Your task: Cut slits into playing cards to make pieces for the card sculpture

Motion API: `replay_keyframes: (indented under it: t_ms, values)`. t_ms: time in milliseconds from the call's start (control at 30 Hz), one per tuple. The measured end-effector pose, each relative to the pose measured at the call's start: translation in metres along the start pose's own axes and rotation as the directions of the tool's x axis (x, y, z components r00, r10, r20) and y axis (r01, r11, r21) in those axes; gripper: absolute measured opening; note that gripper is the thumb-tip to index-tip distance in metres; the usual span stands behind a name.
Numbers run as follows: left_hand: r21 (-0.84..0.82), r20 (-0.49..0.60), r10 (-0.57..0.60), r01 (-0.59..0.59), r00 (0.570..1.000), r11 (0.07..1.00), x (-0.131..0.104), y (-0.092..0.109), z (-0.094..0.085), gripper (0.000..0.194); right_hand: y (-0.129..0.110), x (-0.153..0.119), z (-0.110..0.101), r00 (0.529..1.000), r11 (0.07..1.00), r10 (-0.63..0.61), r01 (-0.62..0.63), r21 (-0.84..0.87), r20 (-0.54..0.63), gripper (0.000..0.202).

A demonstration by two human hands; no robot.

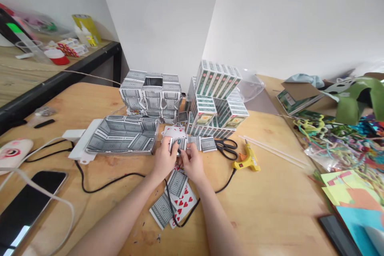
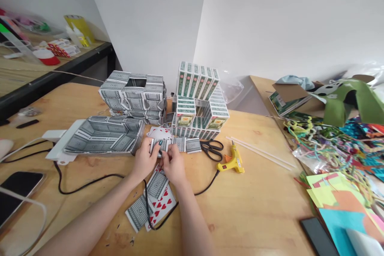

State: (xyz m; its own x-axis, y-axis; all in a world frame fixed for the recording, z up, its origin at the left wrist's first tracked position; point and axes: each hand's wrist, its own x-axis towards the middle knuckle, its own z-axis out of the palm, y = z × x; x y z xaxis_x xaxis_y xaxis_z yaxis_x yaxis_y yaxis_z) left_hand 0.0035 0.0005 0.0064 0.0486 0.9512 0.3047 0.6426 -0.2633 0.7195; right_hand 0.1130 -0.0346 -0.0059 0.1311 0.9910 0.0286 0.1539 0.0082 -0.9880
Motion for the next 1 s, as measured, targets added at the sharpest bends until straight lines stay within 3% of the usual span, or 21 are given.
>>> replay_keyframes:
  t_ms: [167,267,367,467,567,733,1000]
  values:
    - [-0.072,0.034,0.012,-0.01,0.999,0.997,-0.001,0.003,-0.004,0.019,0.0,-0.001,-0.005,0.99,0.976,-0.117,0.099,-0.196,-0.082,0.011]
    - [-0.11,0.062,0.044,-0.037,0.997,0.993,-0.002,0.002,-0.006,0.019,-0.003,0.0,-0.01,0.982,0.98,-0.115,0.088,-0.178,-0.147,0.017]
    - [-0.073,0.013,0.094,-0.093,0.996,0.993,0.0,0.0,-0.007,0.018,-0.006,0.003,-0.018,0.956,0.985,-0.1,0.057,-0.162,-0.275,0.02]
    - [-0.061,0.009,0.178,-0.177,0.984,0.982,0.001,0.0,-0.006,0.015,-0.006,0.007,-0.027,0.881,0.976,-0.067,-0.039,-0.213,-0.469,0.024]
    - [-0.05,0.107,0.269,-0.265,0.957,0.963,0.0,0.002,-0.003,0.02,-0.005,0.009,-0.033,0.804,0.97,-0.011,-0.136,-0.202,-0.595,0.033]
    - [-0.006,0.204,0.325,-0.331,0.923,0.944,-0.003,0.003,0.001,0.035,-0.005,0.009,-0.032,0.764,0.948,-0.021,-0.19,-0.256,-0.645,0.033]
    - [-0.032,0.174,0.316,-0.315,0.933,0.948,-0.004,0.002,0.002,0.039,-0.006,0.01,-0.031,0.768,0.919,-0.057,-0.21,-0.335,-0.638,0.029]
